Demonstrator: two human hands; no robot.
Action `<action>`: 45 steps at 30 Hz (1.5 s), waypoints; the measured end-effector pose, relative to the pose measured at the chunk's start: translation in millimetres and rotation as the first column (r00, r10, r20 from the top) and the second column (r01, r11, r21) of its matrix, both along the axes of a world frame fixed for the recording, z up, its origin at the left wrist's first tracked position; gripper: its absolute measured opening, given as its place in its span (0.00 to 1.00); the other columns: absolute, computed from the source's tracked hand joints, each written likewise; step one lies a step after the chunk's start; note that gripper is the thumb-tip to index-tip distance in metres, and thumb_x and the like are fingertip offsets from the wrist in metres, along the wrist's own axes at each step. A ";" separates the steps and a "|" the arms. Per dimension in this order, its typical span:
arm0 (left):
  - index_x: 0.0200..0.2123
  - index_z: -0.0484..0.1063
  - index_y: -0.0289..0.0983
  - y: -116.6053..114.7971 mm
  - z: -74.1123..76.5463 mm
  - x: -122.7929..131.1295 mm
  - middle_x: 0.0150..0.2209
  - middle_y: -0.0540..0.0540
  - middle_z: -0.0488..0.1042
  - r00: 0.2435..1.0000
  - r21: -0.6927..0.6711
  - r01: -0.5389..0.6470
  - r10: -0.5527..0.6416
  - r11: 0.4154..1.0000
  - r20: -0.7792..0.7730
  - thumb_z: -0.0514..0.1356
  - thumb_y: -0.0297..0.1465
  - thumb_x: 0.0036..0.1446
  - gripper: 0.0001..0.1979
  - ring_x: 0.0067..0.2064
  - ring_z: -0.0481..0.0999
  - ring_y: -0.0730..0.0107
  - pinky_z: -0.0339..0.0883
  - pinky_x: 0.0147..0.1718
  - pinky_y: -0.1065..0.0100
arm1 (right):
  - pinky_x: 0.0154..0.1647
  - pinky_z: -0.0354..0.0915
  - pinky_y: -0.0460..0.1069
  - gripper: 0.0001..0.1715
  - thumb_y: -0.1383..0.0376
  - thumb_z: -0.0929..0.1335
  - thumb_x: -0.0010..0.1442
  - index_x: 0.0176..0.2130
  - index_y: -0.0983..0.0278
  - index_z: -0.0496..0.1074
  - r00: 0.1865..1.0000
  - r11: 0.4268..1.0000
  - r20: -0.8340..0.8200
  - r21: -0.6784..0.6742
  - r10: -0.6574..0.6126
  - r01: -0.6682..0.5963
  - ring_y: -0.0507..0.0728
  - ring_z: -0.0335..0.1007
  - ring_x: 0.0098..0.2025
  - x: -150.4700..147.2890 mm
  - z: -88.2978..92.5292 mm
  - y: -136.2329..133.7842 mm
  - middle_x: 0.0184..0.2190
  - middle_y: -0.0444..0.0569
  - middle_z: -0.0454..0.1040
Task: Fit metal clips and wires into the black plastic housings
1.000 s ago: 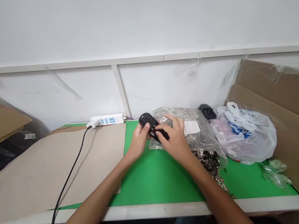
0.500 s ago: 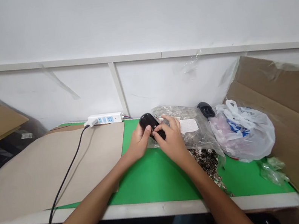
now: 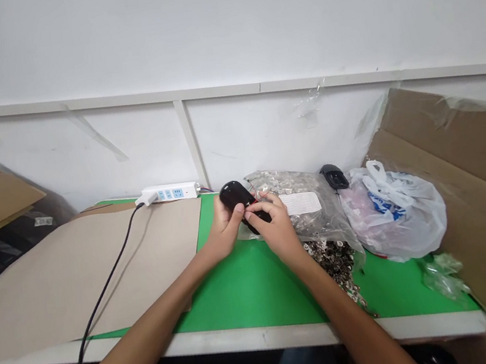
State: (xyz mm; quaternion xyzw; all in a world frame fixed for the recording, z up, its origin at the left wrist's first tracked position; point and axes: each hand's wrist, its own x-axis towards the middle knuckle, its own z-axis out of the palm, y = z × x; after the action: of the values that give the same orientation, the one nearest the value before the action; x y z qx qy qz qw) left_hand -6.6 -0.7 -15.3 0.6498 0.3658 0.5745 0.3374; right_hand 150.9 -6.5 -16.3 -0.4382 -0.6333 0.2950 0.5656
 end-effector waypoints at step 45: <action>0.69 0.55 0.45 -9.8 14.1 -6.6 0.64 0.33 0.73 0.986 0.590 0.164 -0.153 0.791 -0.068 0.76 0.38 0.54 0.46 0.61 0.79 0.58 0.77 0.59 0.58 | 0.68 0.65 0.60 0.35 0.47 0.77 0.59 0.63 0.51 0.74 0.828 0.872 -0.300 0.029 0.473 -0.488 0.64 0.68 0.66 -12.7 -7.7 -14.8 0.67 0.49 0.69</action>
State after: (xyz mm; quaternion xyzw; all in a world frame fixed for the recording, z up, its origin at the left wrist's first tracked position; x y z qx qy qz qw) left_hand -13.2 -10.5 -1.2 0.7558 0.1151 0.6241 0.1611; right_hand 138.2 -21.3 -24.1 -0.2291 -0.6232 0.5057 0.5509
